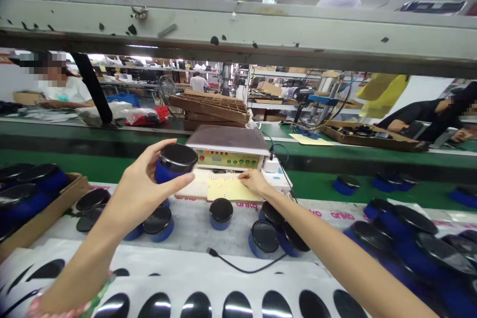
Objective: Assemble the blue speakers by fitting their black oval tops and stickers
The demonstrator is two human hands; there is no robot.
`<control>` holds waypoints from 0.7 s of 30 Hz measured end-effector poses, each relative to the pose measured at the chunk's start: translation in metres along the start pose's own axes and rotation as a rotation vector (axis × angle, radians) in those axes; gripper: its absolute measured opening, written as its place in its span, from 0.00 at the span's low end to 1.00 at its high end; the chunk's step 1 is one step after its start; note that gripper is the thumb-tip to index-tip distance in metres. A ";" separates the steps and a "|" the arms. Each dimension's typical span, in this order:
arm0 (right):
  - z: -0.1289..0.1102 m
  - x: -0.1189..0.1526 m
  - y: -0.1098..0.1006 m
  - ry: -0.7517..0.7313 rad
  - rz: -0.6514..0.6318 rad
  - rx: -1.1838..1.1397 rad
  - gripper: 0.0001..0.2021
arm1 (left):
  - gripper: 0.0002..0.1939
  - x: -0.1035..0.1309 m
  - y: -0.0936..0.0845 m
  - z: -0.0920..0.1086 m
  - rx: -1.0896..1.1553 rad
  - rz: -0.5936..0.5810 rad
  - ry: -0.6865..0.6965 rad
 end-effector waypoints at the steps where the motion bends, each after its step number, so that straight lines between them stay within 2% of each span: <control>1: 0.001 -0.001 0.001 -0.002 0.003 -0.002 0.13 | 0.34 0.000 0.002 -0.001 -0.004 -0.005 -0.004; 14: 0.010 -0.007 0.011 0.070 -0.009 0.005 0.14 | 0.33 0.000 0.013 -0.009 0.021 -0.038 0.009; 21: -0.001 -0.008 0.009 0.157 -0.007 0.056 0.14 | 0.31 0.004 0.018 -0.006 -0.009 -0.082 0.031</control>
Point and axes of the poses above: each hand's wrist, its own x-axis away from the middle knuckle, its own y-axis out of the palm, z = x × y, the point moved 5 cm from there along -x, towards the middle knuckle, and after that the axes turned 14 degrees about z, right-handed, at the moved point
